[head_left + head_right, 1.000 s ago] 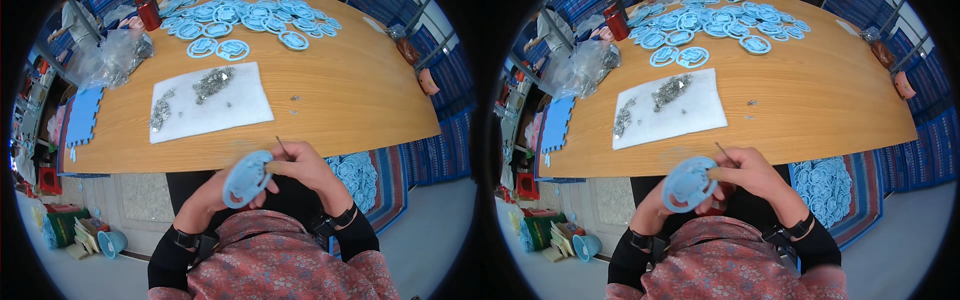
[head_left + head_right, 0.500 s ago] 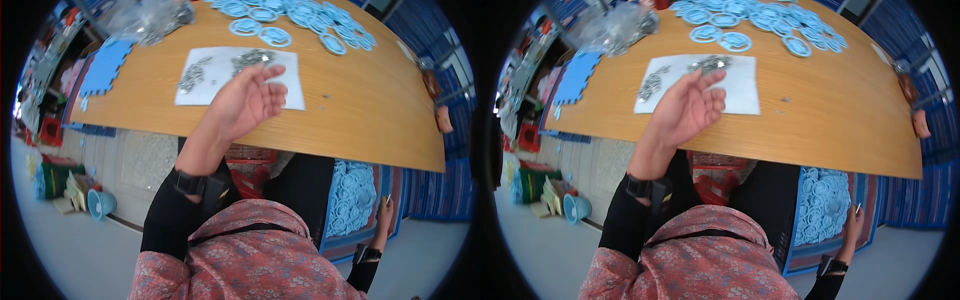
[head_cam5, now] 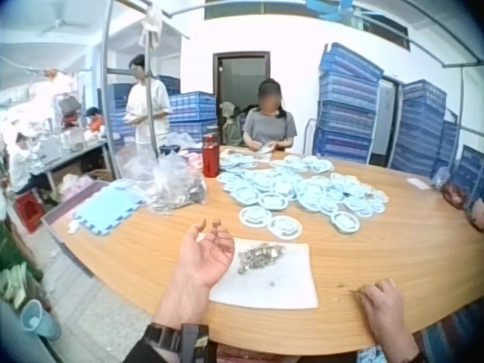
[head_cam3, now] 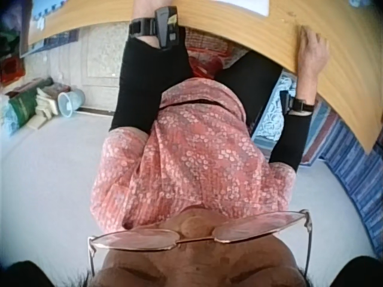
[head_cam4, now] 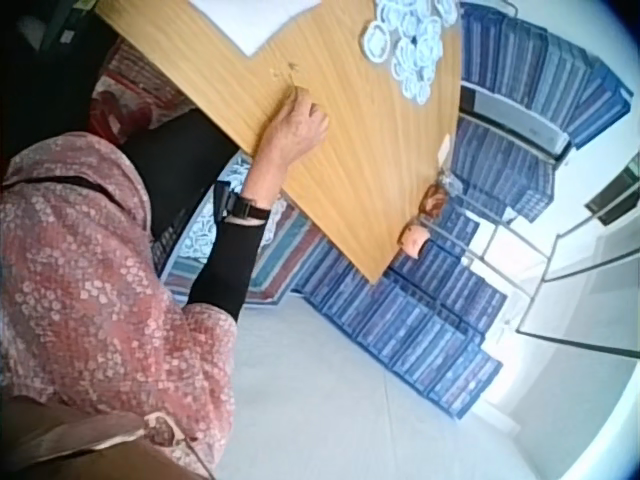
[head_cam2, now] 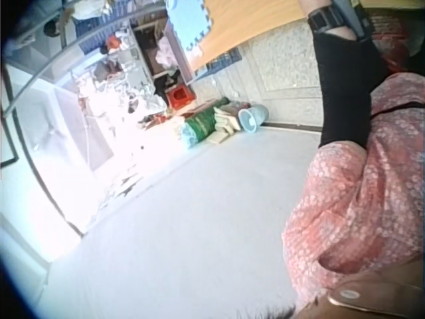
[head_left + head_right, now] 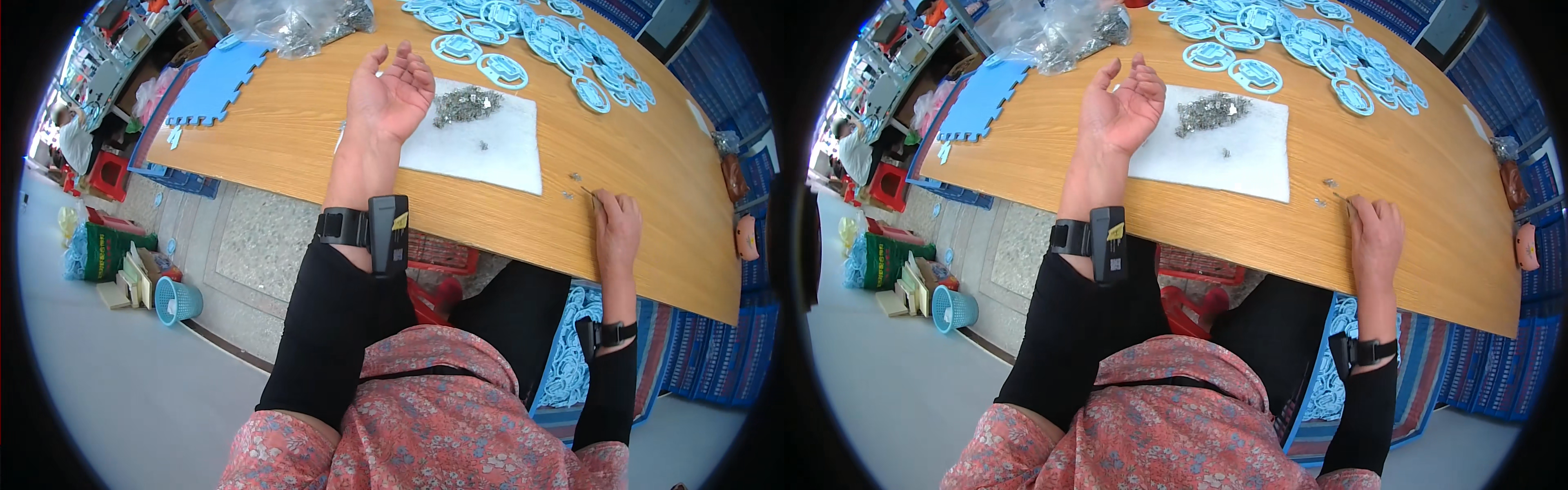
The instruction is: The person sits at a table and assembles light blue plastic rings by inserting small metal components into them using a pointed tool. They pick up a ring, insert a metal piece, and place the finished item on the table, repeating this process for multiple units.
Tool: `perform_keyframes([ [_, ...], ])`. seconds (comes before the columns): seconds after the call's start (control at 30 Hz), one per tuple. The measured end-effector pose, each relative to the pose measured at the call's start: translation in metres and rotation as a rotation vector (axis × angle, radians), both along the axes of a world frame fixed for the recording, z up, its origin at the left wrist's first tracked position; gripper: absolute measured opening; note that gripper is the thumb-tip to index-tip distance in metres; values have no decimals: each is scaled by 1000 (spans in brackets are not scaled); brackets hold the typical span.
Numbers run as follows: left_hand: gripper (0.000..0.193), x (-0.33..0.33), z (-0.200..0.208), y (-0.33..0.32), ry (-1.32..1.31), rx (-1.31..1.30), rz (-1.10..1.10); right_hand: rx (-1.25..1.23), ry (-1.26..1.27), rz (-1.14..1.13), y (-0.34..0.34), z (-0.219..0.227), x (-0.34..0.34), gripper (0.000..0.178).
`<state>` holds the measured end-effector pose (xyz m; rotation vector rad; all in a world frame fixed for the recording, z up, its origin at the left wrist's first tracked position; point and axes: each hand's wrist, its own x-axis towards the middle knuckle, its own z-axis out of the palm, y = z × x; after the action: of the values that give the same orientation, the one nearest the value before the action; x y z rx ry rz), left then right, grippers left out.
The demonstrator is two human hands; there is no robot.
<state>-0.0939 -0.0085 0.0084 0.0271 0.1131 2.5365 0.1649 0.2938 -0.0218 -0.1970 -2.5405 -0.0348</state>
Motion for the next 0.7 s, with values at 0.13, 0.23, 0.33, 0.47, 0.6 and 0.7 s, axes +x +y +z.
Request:
perform_keyframes([
  [0.13, 27, -7, 2, -4, -54, 9, 86, -108, -11, 27, 12, -12, -8, 14],
  [0.23, 26, -6, 5, -5, -90, -4, 119, -215, 49, 44, 4, -8, -7, 13],
  [0.33, 25, -10, 1, -4, -94, -11, 119, -291, 104, 58, -40, 8, 8, 13],
  [0.47, 25, -8, -1, 8, -113, -15, 103, -649, -96, 478, -138, 25, 22, 19],
  [0.6, 24, -4, 3, 17, -117, -7, 94, -1296, -363, 673, -201, 17, 17, 26],
  [0.7, 24, 0, 6, 19, -116, -12, 94, -1822, -498, 699, -219, 1, 9, 30],
])
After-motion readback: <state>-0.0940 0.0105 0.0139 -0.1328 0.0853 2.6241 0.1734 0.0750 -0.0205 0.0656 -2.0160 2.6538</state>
